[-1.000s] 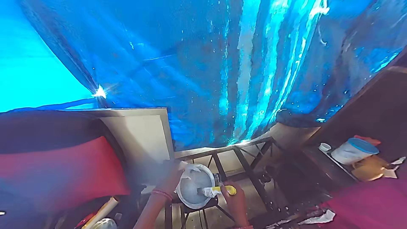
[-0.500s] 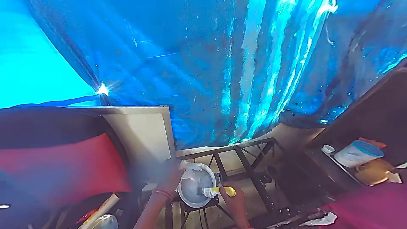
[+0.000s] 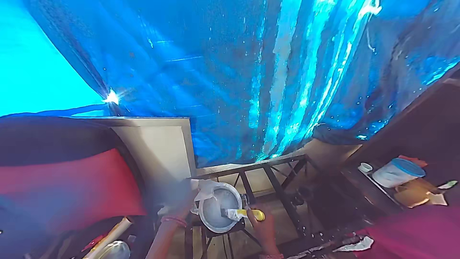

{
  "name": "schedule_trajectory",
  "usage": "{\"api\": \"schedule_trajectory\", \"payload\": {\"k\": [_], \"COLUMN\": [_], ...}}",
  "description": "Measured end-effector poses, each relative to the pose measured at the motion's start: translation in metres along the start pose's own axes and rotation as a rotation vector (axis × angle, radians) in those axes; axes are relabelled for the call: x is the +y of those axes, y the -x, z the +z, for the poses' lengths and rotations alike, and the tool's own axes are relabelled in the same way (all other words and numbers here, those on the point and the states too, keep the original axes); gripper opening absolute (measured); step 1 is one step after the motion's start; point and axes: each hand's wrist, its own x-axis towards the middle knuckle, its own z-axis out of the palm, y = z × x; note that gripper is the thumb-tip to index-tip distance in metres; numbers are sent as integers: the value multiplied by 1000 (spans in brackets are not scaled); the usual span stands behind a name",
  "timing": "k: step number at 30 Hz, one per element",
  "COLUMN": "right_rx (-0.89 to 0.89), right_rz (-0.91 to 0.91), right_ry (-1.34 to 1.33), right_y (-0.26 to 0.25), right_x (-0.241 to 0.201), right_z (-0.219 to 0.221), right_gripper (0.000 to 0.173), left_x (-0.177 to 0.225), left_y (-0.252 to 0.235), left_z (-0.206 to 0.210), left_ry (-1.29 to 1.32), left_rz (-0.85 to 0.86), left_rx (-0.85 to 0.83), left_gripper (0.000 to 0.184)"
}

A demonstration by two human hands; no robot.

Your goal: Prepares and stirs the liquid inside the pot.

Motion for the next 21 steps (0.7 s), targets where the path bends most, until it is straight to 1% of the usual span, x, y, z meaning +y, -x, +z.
{"api": "schedule_trajectory", "payload": {"k": [1, 3, 5, 7, 9, 10, 13, 15, 17, 18, 21], "right_rx": [-16, 36, 79, 4, -59, -47, 79, 44, -31, -28, 85], "right_rz": [28, 54, 7, -26, 4, 13, -30, -19, 45, 71, 77], "right_ry": [-3, -4, -16, -35, -29, -15, -8, -58, -72, -57, -35], "right_y": [-1, -4, -4, -2, -1, -2, -4, -2, 0, -1, -3], "right_x": [0, 1, 2, -2, -5, -7, -2, 0, -3, -5, -1], "right_z": [-2, -2, 3, 5, 3, 1, 6, 10, 7, 4, 4], "right_gripper": [29, 28, 27, 28, 28, 29, 28, 28, 28, 27, 28], "left_x": [0, -1, -2, -3, -6, -7, -6, -6, -6, -5, -4], "left_y": [1, 5, 8, 8, 7, 7, 10, 9, 7, 6, 8], "left_z": [-2, -4, -5, -5, -6, -6, -5, -3, -4, -4, -4], "left_ry": [-1, 6, 22, 35, 52, 52, 42, 45, 56, 57, 42], "left_rz": [-7, -14, -11, -6, 5, 11, 34, 51, 51, 47, 44], "left_rx": [6, 23, 35, 37, 59, 66, 58, 51, 52, 52, 41], "left_gripper": [48, 48, 47, 46, 46, 44, 44, 45, 45, 45, 46]}}
